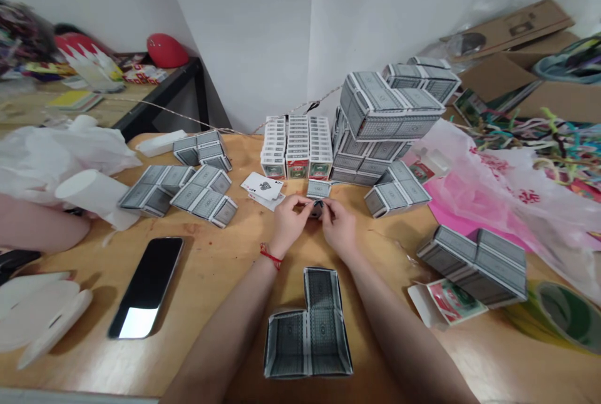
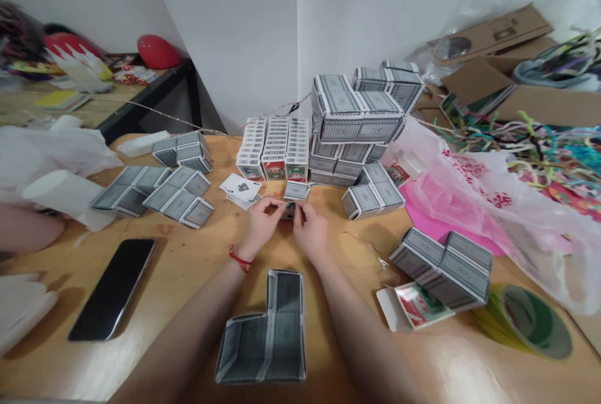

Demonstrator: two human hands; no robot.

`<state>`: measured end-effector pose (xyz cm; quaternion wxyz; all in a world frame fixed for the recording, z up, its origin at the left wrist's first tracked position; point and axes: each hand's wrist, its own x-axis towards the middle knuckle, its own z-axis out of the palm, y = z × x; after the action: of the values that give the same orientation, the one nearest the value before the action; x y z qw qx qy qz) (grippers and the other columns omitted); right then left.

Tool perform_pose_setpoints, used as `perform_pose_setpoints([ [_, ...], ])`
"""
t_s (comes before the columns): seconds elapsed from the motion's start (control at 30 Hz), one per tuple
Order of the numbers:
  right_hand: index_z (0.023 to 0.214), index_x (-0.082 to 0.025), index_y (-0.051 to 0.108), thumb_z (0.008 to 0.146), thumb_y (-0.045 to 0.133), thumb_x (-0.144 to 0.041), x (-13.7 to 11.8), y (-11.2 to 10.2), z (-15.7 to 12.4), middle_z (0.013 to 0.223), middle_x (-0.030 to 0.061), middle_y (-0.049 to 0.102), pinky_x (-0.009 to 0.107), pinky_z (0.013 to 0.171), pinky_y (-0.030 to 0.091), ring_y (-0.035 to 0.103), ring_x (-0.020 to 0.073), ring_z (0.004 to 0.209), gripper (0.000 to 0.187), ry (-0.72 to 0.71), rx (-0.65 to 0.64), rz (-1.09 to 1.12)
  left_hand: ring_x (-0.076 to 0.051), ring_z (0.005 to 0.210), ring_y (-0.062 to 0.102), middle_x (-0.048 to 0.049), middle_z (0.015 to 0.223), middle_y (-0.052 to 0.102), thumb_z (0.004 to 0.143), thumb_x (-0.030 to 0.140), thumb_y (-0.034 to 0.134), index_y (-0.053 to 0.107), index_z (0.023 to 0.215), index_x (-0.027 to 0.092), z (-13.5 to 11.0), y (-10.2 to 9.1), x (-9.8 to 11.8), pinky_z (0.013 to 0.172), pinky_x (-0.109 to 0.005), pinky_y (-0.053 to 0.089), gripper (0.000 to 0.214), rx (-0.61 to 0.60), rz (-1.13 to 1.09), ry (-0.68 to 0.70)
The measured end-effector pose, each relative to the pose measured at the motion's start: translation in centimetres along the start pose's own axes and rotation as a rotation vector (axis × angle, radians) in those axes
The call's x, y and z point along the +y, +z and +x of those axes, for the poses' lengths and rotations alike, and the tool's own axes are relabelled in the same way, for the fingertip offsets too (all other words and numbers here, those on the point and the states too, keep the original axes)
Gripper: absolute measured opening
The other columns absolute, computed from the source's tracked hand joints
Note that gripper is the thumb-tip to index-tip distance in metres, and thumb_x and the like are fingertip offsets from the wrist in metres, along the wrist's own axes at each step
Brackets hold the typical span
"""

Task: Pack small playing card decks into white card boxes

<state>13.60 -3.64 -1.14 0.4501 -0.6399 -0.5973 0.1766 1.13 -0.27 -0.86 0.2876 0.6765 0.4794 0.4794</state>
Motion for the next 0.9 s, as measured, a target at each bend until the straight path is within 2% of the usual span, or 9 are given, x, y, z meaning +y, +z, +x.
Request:
perform_pose_setpoints([
  [0.53, 0.106, -0.022, 0.054, 0.081, 0.036, -0.017, -0.47, -0.04, -0.26, 0.081, 0.0035, 0.067, 0.029, 0.068, 0.049, 0.063, 0.0163, 0.071, 0.031, -0.100, -0.123, 0.017, -0.010, 0.060, 0.055, 0.0017, 0.063, 0.059, 0.069, 0.029, 0.063, 0.055, 0.065, 0.016, 0.24, 0.10, 0.03, 0.057, -0.021, 0.044, 0.016, 0.094, -0.015, -0.121],
  [0.73, 0.106, -0.021, 0.054, 0.080, 0.036, -0.018, -0.33, 0.32, -0.26, 0.091, 0.0050, 0.066, 0.031, 0.072, 0.049, 0.063, 0.0169, 0.079, 0.031, -0.102, -0.097, 0.069, -0.010, 0.065, 0.056, 0.0008, 0.069, 0.060, 0.071, 0.031, 0.062, 0.056, 0.071, 0.017, 0.07, 0.15, 0.16, 0.062, -0.022, 0.044, 0.015, 0.106, 0.014, -0.070],
  [0.9, 0.100, -0.020, 0.058, 0.081, 0.040, -0.023, -0.15, 0.75, 0.07, 0.095, 0.0056, 0.066, 0.031, 0.078, 0.049, 0.062, 0.0165, 0.086, 0.026, -0.046, -0.008, 0.225, -0.012, 0.074, 0.057, -0.0019, 0.075, 0.062, 0.077, 0.027, 0.055, 0.058, 0.076, 0.018, -0.04, 0.20, 0.24, 0.068, -0.025, 0.045, 0.010, 0.041, 0.054, 0.020],
])
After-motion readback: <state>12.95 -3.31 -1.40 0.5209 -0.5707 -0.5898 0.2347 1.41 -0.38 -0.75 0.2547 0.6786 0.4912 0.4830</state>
